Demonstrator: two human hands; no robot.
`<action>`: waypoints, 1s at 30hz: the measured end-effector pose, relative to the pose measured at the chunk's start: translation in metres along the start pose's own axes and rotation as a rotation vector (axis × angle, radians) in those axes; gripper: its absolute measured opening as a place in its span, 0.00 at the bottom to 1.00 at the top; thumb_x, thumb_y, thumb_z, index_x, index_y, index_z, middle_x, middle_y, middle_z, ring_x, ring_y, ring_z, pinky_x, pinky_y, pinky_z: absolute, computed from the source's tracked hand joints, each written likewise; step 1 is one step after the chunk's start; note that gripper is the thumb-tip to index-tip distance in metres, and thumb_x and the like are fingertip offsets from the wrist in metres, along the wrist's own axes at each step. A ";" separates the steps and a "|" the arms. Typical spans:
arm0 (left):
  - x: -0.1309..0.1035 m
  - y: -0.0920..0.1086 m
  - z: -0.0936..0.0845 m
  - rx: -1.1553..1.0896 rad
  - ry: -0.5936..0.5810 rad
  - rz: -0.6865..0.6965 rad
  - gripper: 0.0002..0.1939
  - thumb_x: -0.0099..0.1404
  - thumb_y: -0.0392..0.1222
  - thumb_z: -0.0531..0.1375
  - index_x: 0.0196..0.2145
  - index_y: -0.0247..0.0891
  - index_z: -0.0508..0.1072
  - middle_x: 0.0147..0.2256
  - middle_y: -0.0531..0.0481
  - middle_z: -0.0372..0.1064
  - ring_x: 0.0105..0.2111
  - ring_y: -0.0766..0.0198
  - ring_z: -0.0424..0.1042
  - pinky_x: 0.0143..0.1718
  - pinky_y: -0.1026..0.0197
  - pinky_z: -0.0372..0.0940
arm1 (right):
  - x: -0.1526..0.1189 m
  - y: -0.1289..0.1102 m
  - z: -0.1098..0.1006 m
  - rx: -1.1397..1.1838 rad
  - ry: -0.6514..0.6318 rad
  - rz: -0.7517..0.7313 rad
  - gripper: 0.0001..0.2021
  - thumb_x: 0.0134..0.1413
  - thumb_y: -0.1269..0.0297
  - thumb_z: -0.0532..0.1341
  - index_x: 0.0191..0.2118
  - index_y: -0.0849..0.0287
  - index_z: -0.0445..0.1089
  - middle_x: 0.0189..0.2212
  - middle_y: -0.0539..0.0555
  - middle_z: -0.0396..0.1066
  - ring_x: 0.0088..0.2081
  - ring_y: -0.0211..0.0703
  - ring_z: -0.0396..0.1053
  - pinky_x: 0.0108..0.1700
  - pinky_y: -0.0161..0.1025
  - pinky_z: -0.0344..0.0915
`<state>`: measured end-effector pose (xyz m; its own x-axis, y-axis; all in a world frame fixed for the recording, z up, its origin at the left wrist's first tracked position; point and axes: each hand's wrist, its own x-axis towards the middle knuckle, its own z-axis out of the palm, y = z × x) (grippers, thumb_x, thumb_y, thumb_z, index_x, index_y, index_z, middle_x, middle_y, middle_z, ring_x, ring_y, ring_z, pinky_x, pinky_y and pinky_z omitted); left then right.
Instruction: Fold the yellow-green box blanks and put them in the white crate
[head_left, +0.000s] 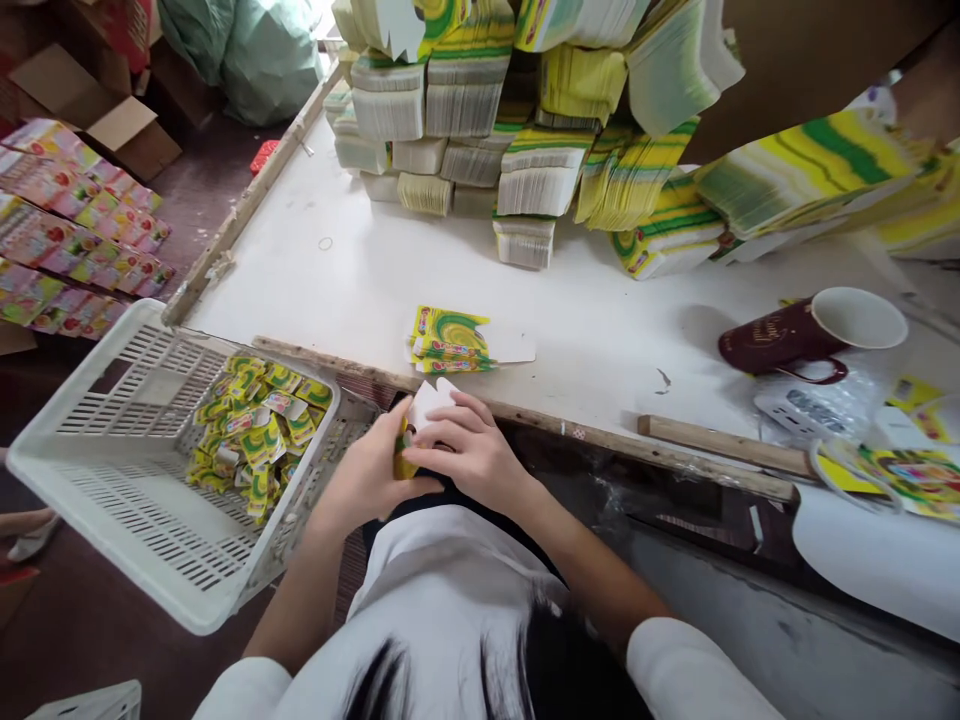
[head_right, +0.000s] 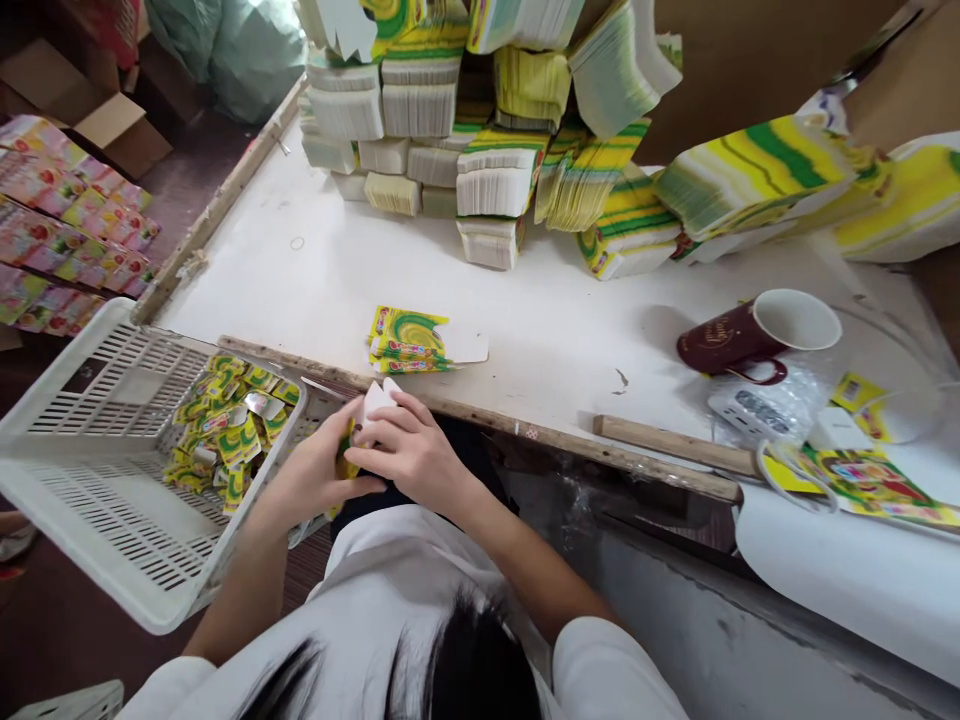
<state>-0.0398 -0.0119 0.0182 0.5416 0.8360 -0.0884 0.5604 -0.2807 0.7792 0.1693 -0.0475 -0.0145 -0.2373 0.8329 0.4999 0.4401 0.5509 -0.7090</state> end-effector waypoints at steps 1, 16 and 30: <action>0.001 0.000 0.009 0.023 0.014 -0.021 0.43 0.55 0.47 0.70 0.64 0.44 0.56 0.55 0.41 0.69 0.53 0.50 0.73 0.52 0.49 0.69 | -0.001 -0.002 0.004 0.025 0.093 0.054 0.12 0.64 0.60 0.61 0.51 0.39 0.74 0.49 0.50 0.74 0.57 0.49 0.65 0.68 0.58 0.51; 0.005 -0.012 0.046 0.094 0.150 0.040 0.24 0.53 0.40 0.64 0.45 0.43 0.58 0.32 0.55 0.67 0.27 0.64 0.71 0.27 0.63 0.65 | -0.009 0.005 0.038 0.916 -0.051 0.523 0.46 0.55 0.37 0.61 0.72 0.54 0.45 0.66 0.63 0.58 0.65 0.53 0.60 0.65 0.52 0.60; -0.001 -0.018 0.028 0.206 0.332 0.068 0.26 0.54 0.41 0.68 0.50 0.40 0.66 0.44 0.46 0.72 0.44 0.56 0.74 0.46 0.54 0.70 | -0.009 0.019 0.016 0.263 -0.122 0.208 0.21 0.64 0.64 0.60 0.62 0.50 0.67 0.71 0.57 0.46 0.66 0.51 0.59 0.62 0.45 0.65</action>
<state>-0.0328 -0.0204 -0.0132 0.3684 0.9099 0.1908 0.6629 -0.4009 0.6323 0.1655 -0.0435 -0.0403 -0.2748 0.9198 0.2800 0.2551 0.3505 -0.9011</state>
